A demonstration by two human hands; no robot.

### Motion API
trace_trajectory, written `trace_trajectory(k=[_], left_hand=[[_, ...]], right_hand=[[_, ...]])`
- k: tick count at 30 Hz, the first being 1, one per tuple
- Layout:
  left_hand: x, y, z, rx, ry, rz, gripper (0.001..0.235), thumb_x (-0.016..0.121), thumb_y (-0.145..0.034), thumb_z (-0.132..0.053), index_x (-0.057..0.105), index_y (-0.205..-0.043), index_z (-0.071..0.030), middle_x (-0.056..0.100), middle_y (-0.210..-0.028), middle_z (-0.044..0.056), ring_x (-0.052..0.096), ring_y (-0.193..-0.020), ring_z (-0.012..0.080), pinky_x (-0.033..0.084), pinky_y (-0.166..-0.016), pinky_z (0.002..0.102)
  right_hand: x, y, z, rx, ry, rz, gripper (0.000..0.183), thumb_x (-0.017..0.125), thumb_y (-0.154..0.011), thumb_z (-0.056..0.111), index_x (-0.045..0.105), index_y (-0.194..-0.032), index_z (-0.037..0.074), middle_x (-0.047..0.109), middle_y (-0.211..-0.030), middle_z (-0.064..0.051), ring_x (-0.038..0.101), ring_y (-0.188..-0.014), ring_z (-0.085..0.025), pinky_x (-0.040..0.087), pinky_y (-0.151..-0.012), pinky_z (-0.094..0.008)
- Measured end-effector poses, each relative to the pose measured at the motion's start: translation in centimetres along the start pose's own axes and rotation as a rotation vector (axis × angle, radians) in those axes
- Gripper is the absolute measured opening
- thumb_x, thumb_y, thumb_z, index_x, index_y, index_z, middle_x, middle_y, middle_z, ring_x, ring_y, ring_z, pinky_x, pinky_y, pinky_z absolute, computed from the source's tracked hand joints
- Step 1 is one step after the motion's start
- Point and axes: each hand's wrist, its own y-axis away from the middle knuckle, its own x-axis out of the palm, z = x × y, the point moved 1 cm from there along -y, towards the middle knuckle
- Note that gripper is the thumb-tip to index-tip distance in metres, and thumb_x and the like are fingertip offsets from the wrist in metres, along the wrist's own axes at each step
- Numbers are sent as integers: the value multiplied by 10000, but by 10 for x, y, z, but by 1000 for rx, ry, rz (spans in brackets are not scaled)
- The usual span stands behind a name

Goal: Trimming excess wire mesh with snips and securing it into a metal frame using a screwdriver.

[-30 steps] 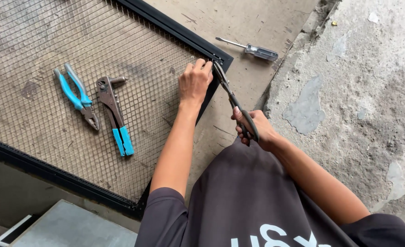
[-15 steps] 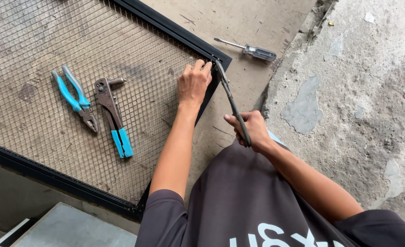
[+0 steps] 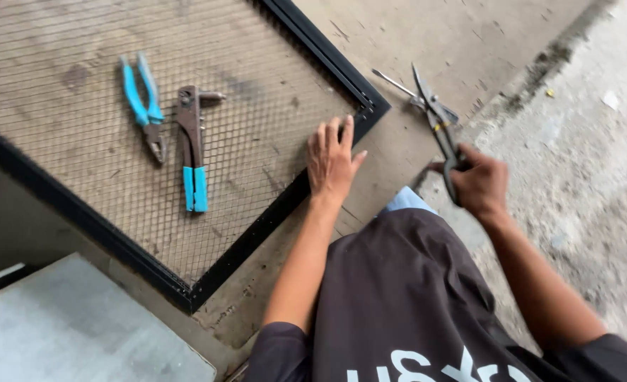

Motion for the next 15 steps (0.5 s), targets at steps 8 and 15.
trace_trajectory(k=[8, 15], left_hand=[[-8, -3, -30, -145, -75, -142, 655, 914, -787, -348, 649, -1355, -155, 601, -1242, 81, 556, -1147, 283, 477, -949, 443], [-52, 9, -61, -455, -29, -387, 575, 846, -890, -297, 628, -1380, -89, 589, -1363, 118, 524, -1317, 328, 430, -1139, 502]], right_hand=[[-11, -197, -33, -569, 520, -98, 188, 733, -785, 100, 647, -952, 96, 593, -634, -55, 469, -501, -209, 358, -493, -380], [-31, -212, -4, -842, 325, 9, 393, 758, -924, 23, 710, -1305, -61, 641, -1172, -272, 562, -1017, -403, 512, -747, -492]])
